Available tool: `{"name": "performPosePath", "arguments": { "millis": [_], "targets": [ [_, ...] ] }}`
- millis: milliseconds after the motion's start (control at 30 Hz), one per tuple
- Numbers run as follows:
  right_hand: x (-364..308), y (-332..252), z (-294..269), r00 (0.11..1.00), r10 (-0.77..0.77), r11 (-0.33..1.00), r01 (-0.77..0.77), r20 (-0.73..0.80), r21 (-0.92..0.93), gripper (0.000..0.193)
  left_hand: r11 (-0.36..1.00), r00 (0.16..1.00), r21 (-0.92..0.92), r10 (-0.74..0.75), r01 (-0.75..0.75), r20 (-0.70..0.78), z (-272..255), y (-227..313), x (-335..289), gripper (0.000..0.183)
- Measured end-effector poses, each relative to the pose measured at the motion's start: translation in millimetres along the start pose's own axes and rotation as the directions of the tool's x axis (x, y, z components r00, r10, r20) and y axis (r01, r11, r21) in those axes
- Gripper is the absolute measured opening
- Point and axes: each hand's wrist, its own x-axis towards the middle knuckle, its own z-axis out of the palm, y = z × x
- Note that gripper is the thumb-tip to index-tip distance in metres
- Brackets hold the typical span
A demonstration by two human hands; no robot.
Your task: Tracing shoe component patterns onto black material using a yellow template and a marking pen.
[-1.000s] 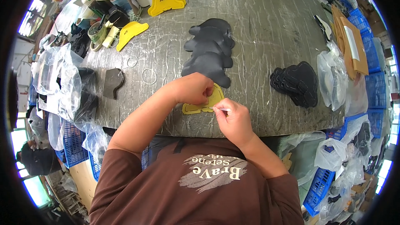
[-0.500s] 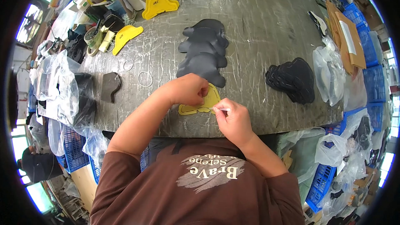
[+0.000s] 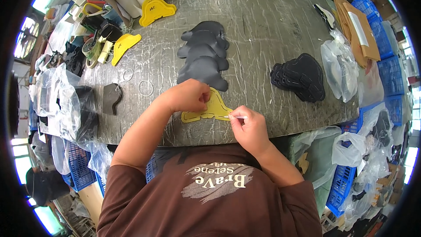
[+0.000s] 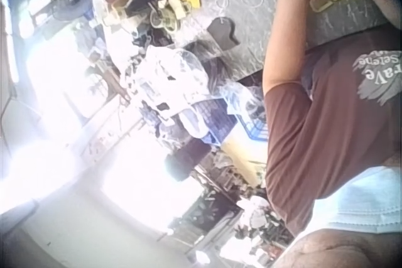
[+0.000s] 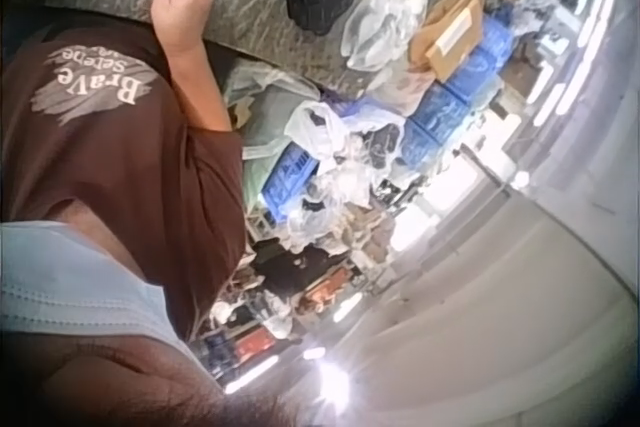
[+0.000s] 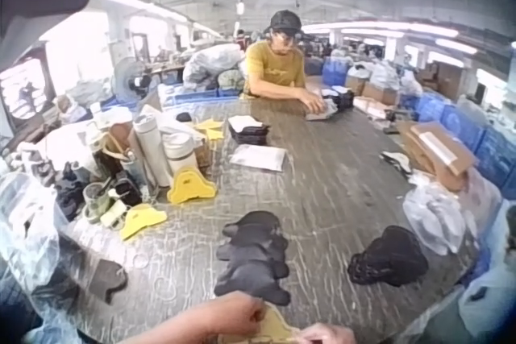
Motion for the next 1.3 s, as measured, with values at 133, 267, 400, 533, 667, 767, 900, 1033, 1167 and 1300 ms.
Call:
{"name": "performPosePath", "arguments": {
  "millis": [133, 267, 400, 533, 667, 767, 900, 1033, 1167, 1300],
  "targets": [
    [-1, 2, 5, 0.999, -0.032, 0.999, 0.032, -0.028, 0.013, 0.008, 1.0, 1.0, 0.001, 0.007, -0.007, 0.003, -1, 1, 1, 0.023],
    [3, 1, 8, 0.995, -0.1, 0.995, 0.1, -0.015, 0.005, 0.009, 1.0, 1.0, -0.014, 0.004, -0.004, 0.006, -1, 1, 1, 0.023],
    [0, 0, -1, 1.0, 0.013, 1.0, -0.013, -0.002, -0.026, 0.009, 0.999, 1.0, -0.038, -0.014, 0.014, 0.015, -1, 2, 0, 0.024],
    [-4, 0, -8, 0.999, 0.051, 0.997, -0.052, -0.004, -0.049, 0.01, 1.0, 1.0, -0.03, 0.004, -0.004, 0.0, 0, 0, -1, 0.023],
    [-4, -1, -1, 0.995, -0.089, 0.984, 0.081, -0.04, -0.157, 0.013, 1.0, 1.0, 0.019, -0.017, 0.018, -0.008, 3, 8, -6, 0.024],
    [-5, 0, 0, 0.994, -0.103, 0.977, 0.094, -0.037, -0.194, 0.015, 0.969, 0.969, 0.241, 0.012, 0.049, -0.245, 19, 16, -18, 0.037],
    [-9, 2, 1, 0.988, -0.146, 0.97, 0.132, -0.056, -0.203, 0.016, 0.952, 0.914, 0.301, 0.072, 0.057, -0.4, 26, 18, -30, 0.062],
    [-3, 0, -3, 0.991, -0.124, 0.985, 0.118, -0.041, -0.128, 0.011, 0.955, 0.899, 0.281, 0.04, 0.094, -0.437, 26, 24, -32, 0.069],
    [19, 10, -7, 0.989, -0.012, 0.985, 0.036, -0.147, 0.166, 0.008, 0.94, 0.777, 0.321, 0.288, -0.118, -0.559, 38, 11, -41, 0.068],
    [53, 16, -8, 0.995, 0.068, 0.974, -0.081, 0.069, 0.21, 0.02, 0.933, 0.687, 0.274, 0.357, -0.232, -0.634, 53, 0, -47, 0.065]
  ]
}}
